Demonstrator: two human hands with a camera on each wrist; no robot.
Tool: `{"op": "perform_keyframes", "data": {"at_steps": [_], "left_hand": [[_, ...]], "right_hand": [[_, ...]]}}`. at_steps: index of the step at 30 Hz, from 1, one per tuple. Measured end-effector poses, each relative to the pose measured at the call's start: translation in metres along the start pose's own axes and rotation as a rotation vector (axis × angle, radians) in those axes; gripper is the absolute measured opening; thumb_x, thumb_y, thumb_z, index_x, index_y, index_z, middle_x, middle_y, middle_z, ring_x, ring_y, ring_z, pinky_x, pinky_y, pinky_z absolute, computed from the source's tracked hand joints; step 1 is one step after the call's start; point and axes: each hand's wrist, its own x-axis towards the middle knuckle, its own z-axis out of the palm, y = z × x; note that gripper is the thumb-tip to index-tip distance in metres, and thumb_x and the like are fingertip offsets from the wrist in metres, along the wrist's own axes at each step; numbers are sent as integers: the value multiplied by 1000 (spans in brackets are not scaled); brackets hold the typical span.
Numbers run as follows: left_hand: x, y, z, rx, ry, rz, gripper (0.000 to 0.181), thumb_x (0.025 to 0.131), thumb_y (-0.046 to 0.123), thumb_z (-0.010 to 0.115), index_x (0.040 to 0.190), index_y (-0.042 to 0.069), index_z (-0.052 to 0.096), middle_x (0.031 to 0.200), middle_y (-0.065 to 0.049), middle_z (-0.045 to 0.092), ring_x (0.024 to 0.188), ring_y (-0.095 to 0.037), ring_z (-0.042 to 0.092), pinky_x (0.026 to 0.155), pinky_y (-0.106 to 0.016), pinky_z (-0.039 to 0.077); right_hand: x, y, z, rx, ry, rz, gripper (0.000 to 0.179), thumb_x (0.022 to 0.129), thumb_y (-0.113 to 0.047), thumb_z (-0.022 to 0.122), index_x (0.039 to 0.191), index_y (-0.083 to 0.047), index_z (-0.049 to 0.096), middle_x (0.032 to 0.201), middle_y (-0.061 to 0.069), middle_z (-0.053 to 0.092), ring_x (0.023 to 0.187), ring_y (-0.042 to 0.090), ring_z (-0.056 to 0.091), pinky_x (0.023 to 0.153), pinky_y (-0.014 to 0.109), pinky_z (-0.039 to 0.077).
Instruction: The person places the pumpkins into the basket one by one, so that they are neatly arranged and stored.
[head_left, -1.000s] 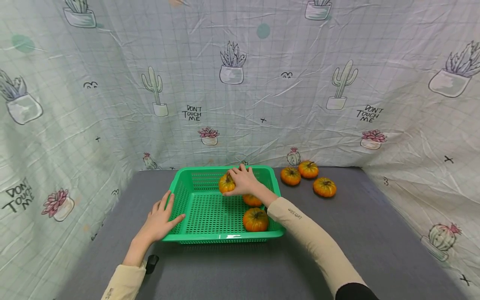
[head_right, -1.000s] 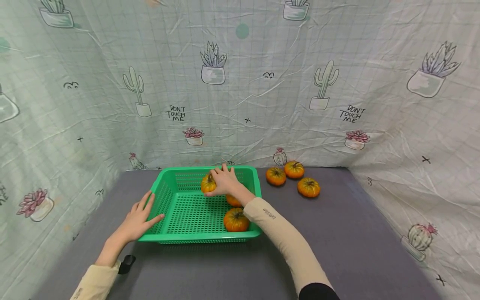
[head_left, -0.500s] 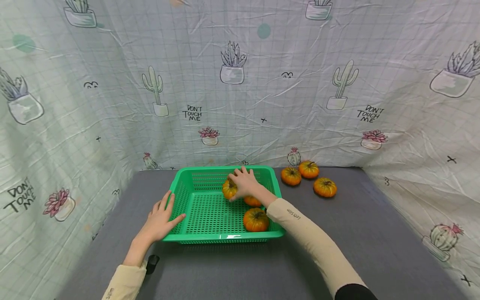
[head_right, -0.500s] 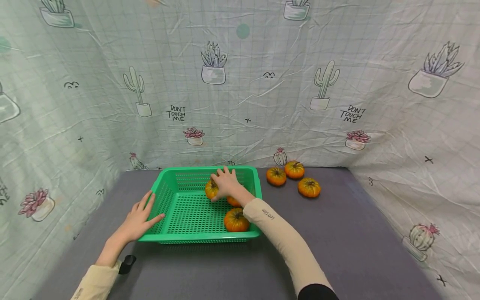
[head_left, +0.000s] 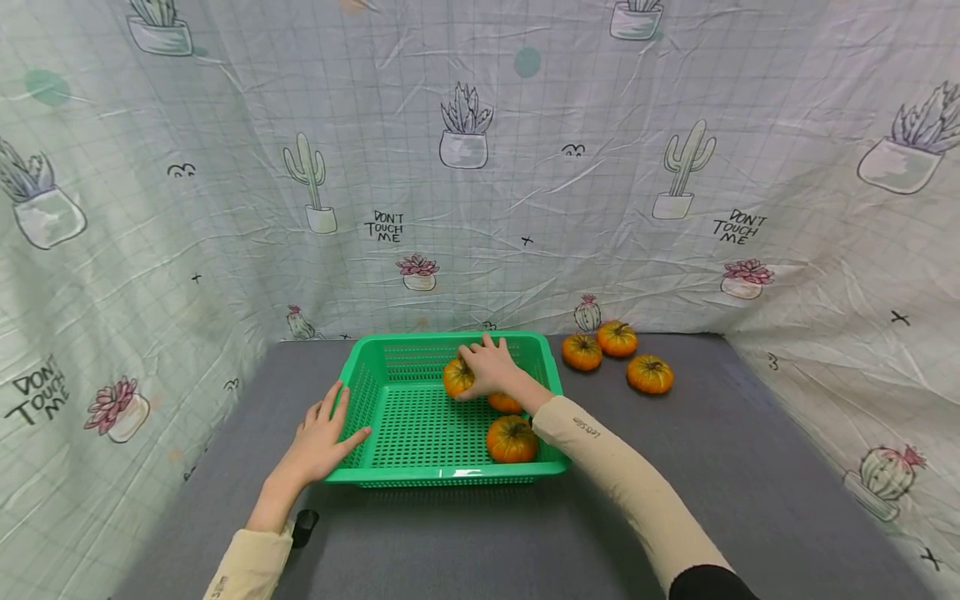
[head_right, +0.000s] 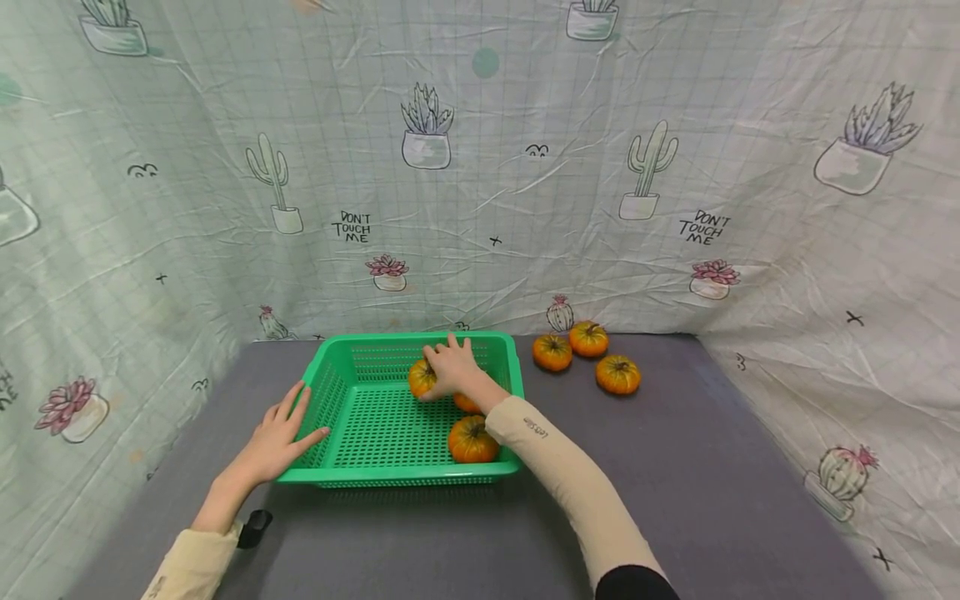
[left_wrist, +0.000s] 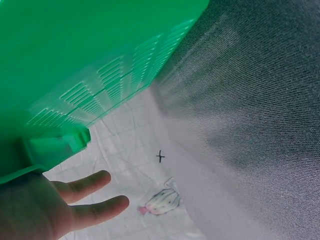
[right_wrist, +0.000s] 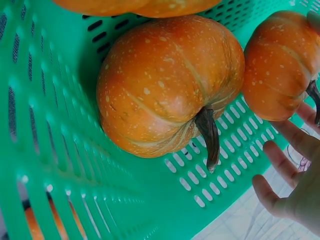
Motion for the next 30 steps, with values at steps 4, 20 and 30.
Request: {"op": "perform_keyframes", "data": {"at_steps": [4, 20, 30], "left_hand": [[0, 0, 0, -2, 0, 0, 83, 88, 54, 41, 143, 0, 10, 149, -20, 4, 128, -50, 16, 92, -68, 22], [0, 0, 0, -1, 5, -1, 80, 89, 49, 43, 143, 0, 11, 149, -20, 4, 127, -50, 16, 92, -68, 22], [-1, -1, 1, 1, 13, 7, 82, 88, 54, 41, 143, 0, 12, 149, -19, 5, 127, -50, 17, 92, -68, 22]], "right_hand": [[1, 0, 0, -25, -11, 9, 76, 68, -63, 63, 126, -20, 42, 118, 2, 54, 109, 27, 38, 79, 41, 30], [-2, -2, -4, -16, -25, 3, 70, 71, -57, 65, 128, -21, 44, 124, 0, 51, 108, 25, 37, 81, 42, 29], [-5, -4, -6, -6, -19, 2, 65, 72, -57, 64, 125, -24, 47, 123, -1, 52, 107, 24, 38, 80, 41, 30]]}}
